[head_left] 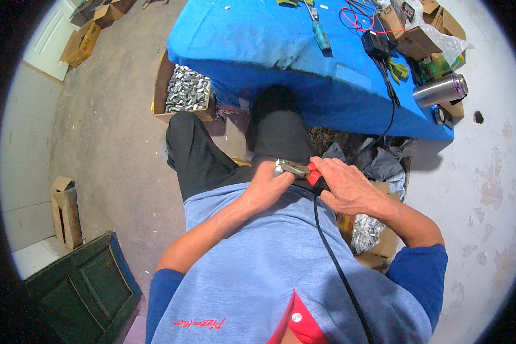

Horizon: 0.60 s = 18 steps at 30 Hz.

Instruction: The person uses a screwdriver to secure components on an electrical assembly, then uses pliers to grip and manipulate small metal parts.

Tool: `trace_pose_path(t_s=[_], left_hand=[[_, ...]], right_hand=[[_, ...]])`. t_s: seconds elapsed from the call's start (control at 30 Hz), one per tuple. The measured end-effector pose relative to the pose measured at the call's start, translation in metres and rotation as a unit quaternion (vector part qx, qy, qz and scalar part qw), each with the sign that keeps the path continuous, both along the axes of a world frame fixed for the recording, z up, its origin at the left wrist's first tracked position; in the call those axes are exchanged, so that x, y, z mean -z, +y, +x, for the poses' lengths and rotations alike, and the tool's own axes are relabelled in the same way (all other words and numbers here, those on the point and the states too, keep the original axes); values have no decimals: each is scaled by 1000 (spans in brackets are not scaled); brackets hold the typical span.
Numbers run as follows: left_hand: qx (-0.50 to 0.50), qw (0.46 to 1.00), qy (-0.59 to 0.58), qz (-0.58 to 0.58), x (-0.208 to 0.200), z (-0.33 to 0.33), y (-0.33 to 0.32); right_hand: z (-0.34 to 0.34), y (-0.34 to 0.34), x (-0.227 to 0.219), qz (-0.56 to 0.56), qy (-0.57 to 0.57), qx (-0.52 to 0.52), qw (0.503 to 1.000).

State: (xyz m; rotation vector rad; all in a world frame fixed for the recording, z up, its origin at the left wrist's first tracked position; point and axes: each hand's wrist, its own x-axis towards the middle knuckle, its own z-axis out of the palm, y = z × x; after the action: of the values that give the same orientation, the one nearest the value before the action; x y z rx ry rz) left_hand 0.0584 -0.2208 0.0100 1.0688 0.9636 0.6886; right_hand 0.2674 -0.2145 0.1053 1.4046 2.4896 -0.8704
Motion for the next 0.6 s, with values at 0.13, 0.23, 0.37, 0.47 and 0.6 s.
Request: trace_pose_path(t_s=[0.13, 0.23, 0.37, 0.47, 0.6], left_hand=[[-12, 1000, 7, 10, 0, 1, 0], [-6, 1000, 13, 14, -3, 0, 0], [1, 999, 15, 45, 5, 0, -3], [-14, 997, 16, 80, -2, 0, -3], [-23, 998, 7, 60, -3, 2, -10]], right_hand=[[1, -1, 4, 42, 13, -9, 999], [0, -2, 5, 57, 17, -18, 998], [3, -4, 15, 70, 34, -19, 997], [9, -4, 22, 82, 45, -26, 995], [7, -1, 14, 82, 28, -38, 996]])
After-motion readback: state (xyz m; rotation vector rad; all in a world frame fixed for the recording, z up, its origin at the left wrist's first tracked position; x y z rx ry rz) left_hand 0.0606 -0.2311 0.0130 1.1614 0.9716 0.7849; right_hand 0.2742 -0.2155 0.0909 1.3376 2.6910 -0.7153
